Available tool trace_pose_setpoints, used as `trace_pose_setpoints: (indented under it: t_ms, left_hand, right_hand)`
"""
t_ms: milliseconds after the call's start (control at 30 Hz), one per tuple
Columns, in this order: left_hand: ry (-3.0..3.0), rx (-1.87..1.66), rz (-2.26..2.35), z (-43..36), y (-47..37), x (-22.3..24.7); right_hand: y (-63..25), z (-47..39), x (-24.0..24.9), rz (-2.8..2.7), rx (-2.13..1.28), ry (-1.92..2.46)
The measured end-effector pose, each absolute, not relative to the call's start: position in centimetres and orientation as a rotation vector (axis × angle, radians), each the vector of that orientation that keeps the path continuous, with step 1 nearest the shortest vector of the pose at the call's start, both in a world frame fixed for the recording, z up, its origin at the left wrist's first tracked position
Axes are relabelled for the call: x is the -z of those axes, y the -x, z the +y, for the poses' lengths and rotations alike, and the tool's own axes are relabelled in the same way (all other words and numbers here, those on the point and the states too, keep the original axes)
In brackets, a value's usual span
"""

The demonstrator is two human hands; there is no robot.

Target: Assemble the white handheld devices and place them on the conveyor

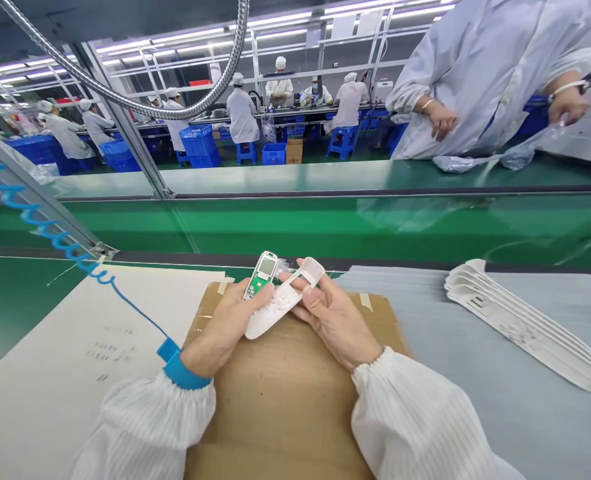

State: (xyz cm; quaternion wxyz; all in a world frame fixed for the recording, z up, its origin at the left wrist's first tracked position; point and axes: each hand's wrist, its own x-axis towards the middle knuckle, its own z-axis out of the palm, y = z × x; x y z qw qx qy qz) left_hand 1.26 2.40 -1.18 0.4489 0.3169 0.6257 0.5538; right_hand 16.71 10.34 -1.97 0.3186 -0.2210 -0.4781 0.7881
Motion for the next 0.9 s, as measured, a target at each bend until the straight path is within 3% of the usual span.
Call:
trace_pose_setpoints:
  t_ms: [267,500,767,900]
  left_hand:
    - [-1.27,-1.427,1.758,1.9,-2.6,1.7]
    - [-1.337,-1.358,1.758,1.3,-3.6,0.7]
    - [-1.901,-0.643,1.96,0.6,-6.3,0.7]
    - [-1.988,-0.691,2.007,0.9,-6.0,1.3]
  right_hand:
    - [-16.8,10.9,3.0,-1.266,-1.945,0.657]
    - [-16.8,11.2,3.6,-1.319,-1.763,0.732]
    - [-16.7,10.3,1.5,-0.8,-2.024,0.786]
    - [-17.2,10.6,1.0,-0.774,-2.083,0.76]
